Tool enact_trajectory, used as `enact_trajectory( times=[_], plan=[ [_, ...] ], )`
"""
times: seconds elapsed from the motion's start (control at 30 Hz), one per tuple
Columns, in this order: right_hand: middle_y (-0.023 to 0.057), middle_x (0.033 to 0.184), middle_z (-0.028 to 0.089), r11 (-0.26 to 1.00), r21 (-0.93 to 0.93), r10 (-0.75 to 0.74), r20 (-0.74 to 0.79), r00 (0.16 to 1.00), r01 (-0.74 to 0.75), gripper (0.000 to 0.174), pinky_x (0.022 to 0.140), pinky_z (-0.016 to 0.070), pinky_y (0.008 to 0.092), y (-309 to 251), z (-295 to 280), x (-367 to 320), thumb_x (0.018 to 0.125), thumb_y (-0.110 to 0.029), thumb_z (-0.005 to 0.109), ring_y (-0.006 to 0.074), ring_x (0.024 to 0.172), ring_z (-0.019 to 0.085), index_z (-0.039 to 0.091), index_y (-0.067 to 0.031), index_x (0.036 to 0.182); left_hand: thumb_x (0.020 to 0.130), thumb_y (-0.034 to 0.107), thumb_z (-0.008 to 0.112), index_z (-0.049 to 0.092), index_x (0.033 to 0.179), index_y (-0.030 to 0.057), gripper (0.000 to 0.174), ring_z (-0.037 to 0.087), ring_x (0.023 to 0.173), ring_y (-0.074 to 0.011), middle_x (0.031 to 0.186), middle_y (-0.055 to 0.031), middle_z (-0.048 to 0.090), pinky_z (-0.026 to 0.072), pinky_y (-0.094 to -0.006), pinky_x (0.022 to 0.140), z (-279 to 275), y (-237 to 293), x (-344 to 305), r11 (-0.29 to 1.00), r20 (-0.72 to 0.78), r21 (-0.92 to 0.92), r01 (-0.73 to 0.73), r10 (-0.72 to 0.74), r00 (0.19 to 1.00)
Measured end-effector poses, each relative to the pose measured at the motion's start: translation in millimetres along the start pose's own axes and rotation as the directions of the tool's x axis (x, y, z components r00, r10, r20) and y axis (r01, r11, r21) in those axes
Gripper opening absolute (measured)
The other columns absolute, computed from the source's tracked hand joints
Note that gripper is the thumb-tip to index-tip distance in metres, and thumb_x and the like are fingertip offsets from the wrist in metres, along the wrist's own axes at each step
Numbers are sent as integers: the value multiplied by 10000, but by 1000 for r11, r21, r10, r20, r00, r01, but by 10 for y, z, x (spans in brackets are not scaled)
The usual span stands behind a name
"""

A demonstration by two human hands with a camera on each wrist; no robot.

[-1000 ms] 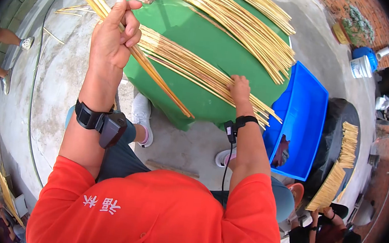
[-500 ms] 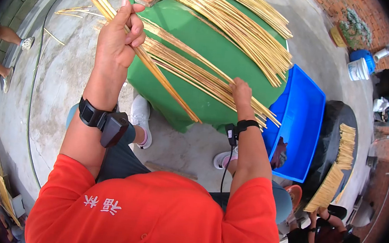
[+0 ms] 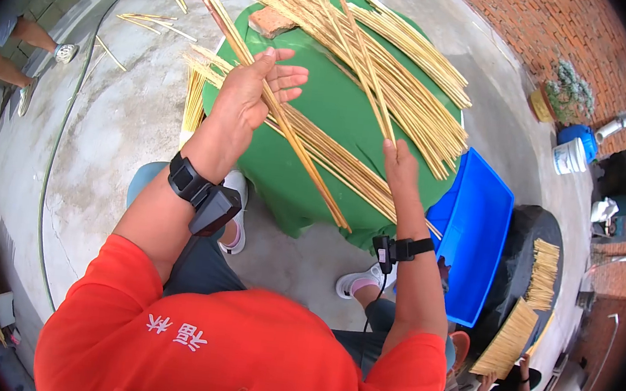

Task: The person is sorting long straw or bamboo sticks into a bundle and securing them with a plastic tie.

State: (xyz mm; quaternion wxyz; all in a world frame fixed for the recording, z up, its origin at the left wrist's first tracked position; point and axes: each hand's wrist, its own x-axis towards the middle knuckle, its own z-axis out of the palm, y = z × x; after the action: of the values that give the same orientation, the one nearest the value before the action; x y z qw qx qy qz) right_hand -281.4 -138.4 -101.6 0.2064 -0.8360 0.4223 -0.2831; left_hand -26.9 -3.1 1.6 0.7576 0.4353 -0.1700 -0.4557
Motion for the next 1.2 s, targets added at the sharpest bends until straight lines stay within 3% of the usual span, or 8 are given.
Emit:
enact_trajectory(
  times=[0.07,0.17,0.53,0.7,0.8,0.97,1.07,1.2],
  plan=[
    [89,537,441,952,278,92,141,986,-129,343,483,362,323,-337,-56,-32,898,-339,455,194,500,444,495,-33,746,946,259,359,448,1134,-33,359,599,887,-273,1000,-216,568,528,-365,710,45,-31,-22,997,55,-43,66,-64,996],
    [46,533,414,907,355,113,315,942,-227,337,473,346,277,-896,-53,-206,906,-321,449,105,517,420,506,-26,751,947,265,350,417,1169,-34,378,571,963,-335,1058,-249,533,514,-407,787,77,-127,-24,991,157,-69,110,-99,983],
    [54,558,465,905,394,24,327,945,-159,319,491,376,291,-1209,139,-478,910,-300,440,136,516,452,504,-20,772,922,293,413,427,1145,-21,385,576,945,-343,997,-254,558,492,-449,828,20,-129,-87,954,337,-231,193,-108,935],
    [112,592,500,893,416,28,332,943,-173,306,514,395,337,-1209,247,-526,903,-304,453,225,526,487,513,-16,817,908,289,460,479,899,56,234,569,687,-226,739,-107,561,508,-394,704,-8,-196,-30,966,326,-213,145,-69,943],
    [10,591,464,952,287,31,256,966,-106,255,511,379,225,-1264,231,-524,917,-259,451,77,536,432,532,-31,836,913,281,453,461,856,79,210,502,595,-179,691,-67,516,493,-368,660,-7,-172,-12,974,287,-203,97,-36,957],
    [103,791,545,963,203,-202,109,973,177,240,638,435,326,-1203,152,-639,863,-209,532,207,704,544,537,-6,991,922,285,428,454,849,81,219,491,601,-173,674,-57,494,495,-367,674,-63,-86,58,978,76,-201,63,-49,996],
    [184,913,534,970,179,-191,130,973,167,249,682,412,417,-1143,129,-719,828,-246,554,357,831,527,537,-25,942,924,294,419,453,853,75,232,499,622,-179,674,-60,486,502,-384,695,-98,-62,101,975,2,-215,57,-58,998],
    [164,824,540,986,145,-100,133,986,80,212,648,413,401,-1118,131,-767,827,-232,552,351,754,527,554,-24,870,918,280,434,462,860,66,223,515,638,-196,695,-75,502,509,-415,731,-95,-45,80,977,0,-208,47,-48,999]
  ],
)
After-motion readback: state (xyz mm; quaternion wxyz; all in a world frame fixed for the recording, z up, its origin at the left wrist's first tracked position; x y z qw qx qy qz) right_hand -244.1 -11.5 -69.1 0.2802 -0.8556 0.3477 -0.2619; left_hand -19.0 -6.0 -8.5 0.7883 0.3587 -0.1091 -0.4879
